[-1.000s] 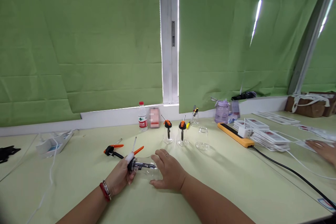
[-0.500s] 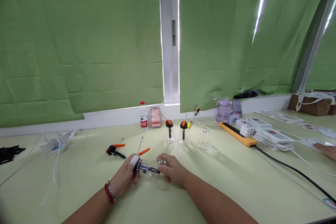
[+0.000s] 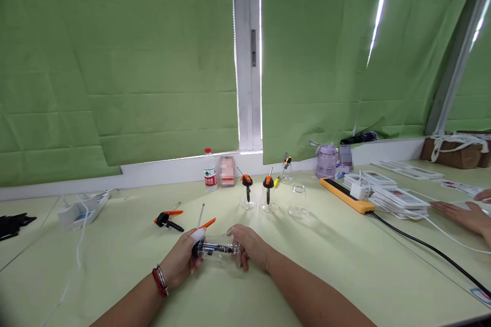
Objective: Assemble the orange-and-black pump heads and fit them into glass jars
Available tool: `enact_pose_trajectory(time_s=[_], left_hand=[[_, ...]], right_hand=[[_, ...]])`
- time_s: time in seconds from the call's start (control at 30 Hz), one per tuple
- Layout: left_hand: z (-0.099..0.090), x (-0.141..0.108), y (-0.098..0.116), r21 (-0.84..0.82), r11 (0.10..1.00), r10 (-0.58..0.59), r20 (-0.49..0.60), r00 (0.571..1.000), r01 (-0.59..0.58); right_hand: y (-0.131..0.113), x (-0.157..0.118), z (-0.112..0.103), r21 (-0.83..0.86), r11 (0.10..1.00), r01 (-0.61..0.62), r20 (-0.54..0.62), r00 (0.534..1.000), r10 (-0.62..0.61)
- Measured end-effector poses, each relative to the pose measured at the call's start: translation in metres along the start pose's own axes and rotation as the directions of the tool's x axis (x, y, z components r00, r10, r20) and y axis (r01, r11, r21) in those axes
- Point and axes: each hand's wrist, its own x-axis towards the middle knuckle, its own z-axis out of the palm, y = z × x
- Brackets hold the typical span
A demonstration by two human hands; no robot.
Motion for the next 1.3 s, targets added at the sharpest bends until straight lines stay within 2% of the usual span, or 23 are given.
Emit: enact_pose_trajectory(time_s=[0.2, 0.3, 0.43, 0.6, 0.83, 0.93, 1.0, 1.07, 1.17, 1.3], left_hand=[[-0.002, 0.003, 0.0, -0.004, 1.0, -0.014, -0.068, 0.998, 0.014], [-0.003, 0.004, -0.001, 0.001, 1.0, -0.02, -0.08, 0.997, 0.02], [-0.004, 0.005, -0.001, 0.02, 0.999, -0.044, -0.113, 0.993, 0.046], [-0.006, 0.005, 0.001, 0.049, 0.997, -0.059, -0.138, 0.989, 0.066], [-0.008, 0.006, -0.001, 0.045, 0.996, -0.069, -0.146, 0.987, 0.076], [-0.008, 0.006, -0.001, 0.018, 0.998, -0.064, -0.156, 0.986, 0.068], [-0.007, 0.005, 0.001, -0.023, 0.999, -0.045, -0.156, 0.987, 0.042], [-0.006, 0.004, 0.002, -0.053, 0.998, -0.027, -0.143, 0.989, 0.02], [-0.005, 0.002, 0.005, -0.049, 0.999, 0.008, -0.118, 0.993, -0.014], [-0.003, -0.003, 0.01, -0.018, 0.998, 0.055, -0.123, 0.991, -0.058]], right_hand=[[-0.001, -0.002, 0.003, -0.235, 0.968, 0.083, -0.08, 0.991, -0.105], [-0.004, -0.006, 0.004, -0.415, 0.895, 0.166, -0.062, 0.976, -0.209], [-0.007, -0.01, 0.004, -0.683, 0.648, 0.338, 0.037, 0.901, -0.432], [-0.006, -0.007, 0.005, -0.834, 0.302, 0.462, 0.229, 0.788, -0.572], [-0.002, -0.004, 0.013, -0.878, -0.199, 0.435, 0.445, 0.591, -0.672], [-0.002, -0.005, 0.017, -0.849, -0.313, 0.426, 0.515, 0.534, -0.67], [-0.003, -0.006, 0.018, -0.841, -0.319, 0.438, 0.53, 0.542, -0.652], [-0.004, -0.007, 0.018, -0.849, -0.261, 0.459, 0.51, 0.587, -0.628], [-0.004, -0.007, 0.017, -0.873, -0.088, 0.479, 0.423, 0.656, -0.625], [-0.003, -0.005, 0.014, -0.835, 0.21, 0.508, 0.285, 0.727, -0.625]])
